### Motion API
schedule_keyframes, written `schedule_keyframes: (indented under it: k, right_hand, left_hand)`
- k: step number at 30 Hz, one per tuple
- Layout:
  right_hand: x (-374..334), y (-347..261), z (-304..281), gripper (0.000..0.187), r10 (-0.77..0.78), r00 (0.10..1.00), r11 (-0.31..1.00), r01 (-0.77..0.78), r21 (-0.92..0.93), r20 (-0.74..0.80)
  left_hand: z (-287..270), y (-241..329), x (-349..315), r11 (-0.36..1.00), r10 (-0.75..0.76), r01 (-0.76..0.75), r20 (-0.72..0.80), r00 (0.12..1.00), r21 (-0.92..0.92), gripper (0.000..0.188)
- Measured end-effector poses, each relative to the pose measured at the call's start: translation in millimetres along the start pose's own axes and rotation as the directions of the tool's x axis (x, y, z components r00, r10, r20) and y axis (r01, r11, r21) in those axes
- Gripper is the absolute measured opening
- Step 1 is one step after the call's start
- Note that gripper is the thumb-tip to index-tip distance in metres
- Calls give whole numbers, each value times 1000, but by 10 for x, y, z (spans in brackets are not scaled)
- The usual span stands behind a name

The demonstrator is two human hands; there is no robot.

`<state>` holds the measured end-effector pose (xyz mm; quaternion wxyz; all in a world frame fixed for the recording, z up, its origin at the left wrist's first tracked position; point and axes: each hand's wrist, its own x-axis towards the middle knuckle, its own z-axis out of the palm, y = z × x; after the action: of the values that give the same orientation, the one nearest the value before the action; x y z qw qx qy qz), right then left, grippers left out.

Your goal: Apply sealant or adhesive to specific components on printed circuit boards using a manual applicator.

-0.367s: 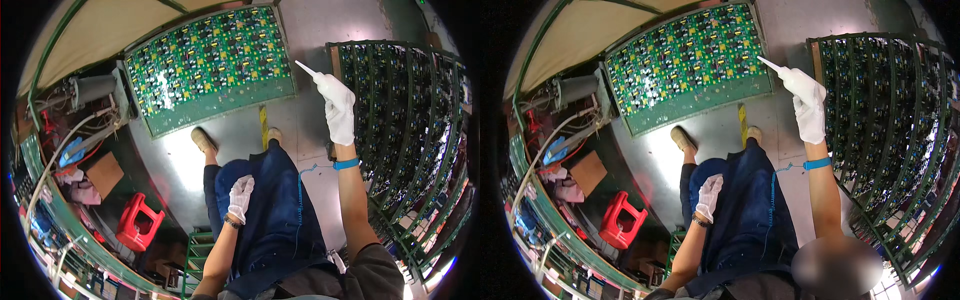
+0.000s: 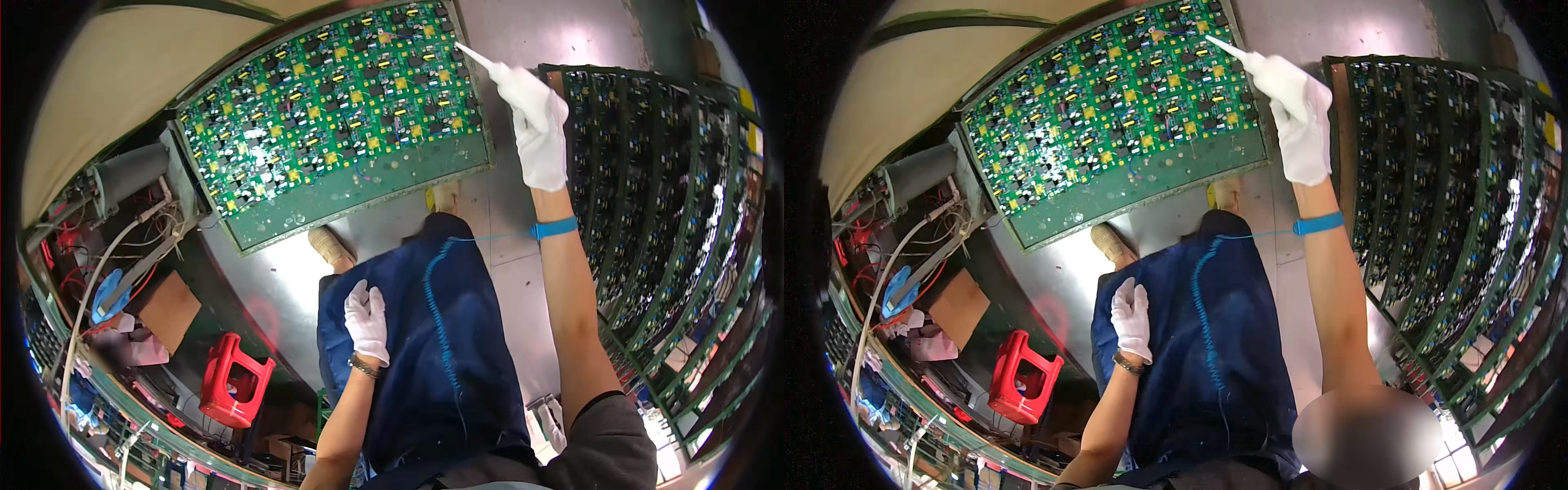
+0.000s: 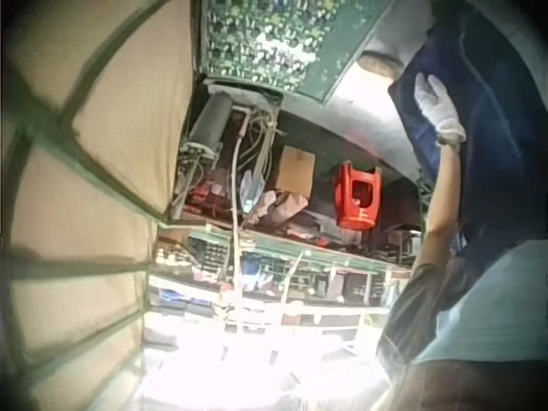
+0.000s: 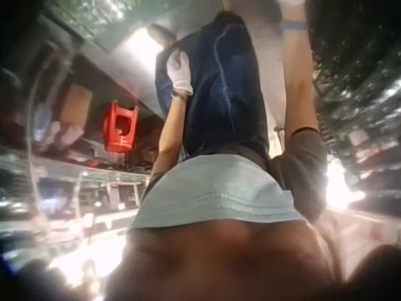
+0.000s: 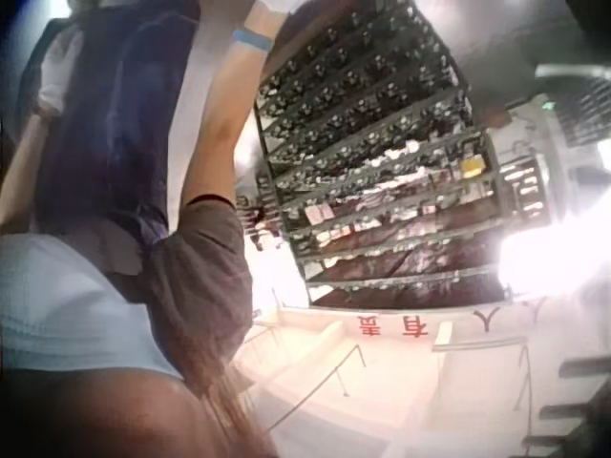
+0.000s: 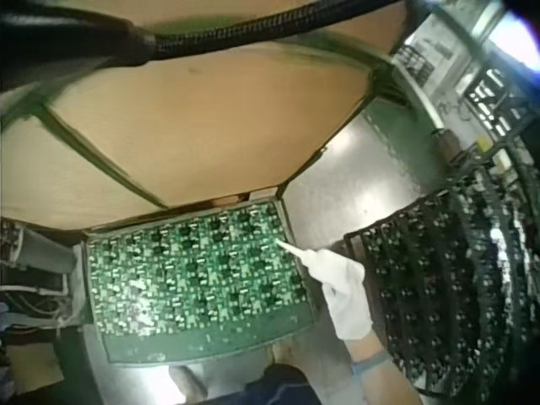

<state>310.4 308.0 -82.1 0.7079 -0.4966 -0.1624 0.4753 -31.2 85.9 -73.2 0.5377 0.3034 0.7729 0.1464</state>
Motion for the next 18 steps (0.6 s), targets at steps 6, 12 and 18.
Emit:
schedule_keyframes:
  k: [6, 12, 18]
  right_hand:
    - [1389, 703, -413, 31, -273, 938, 578, 336, -743, 211]
    - [2067, 1097, -52, 55, -100, 994, 896, 106, -431, 37]
    - [2562, 1423, -94, 72, -379, 913, 271, 263, -926, 149]
  left_hand:
    - [1360, 754, -63, 873, 474, -451, -109, 874, 185, 47]
    - [2167, 1041, -91, 863, 461, -477, 124, 878, 165, 53]
    - [2334, 1144, 24, 816, 420, -463, 198, 886, 346, 52]
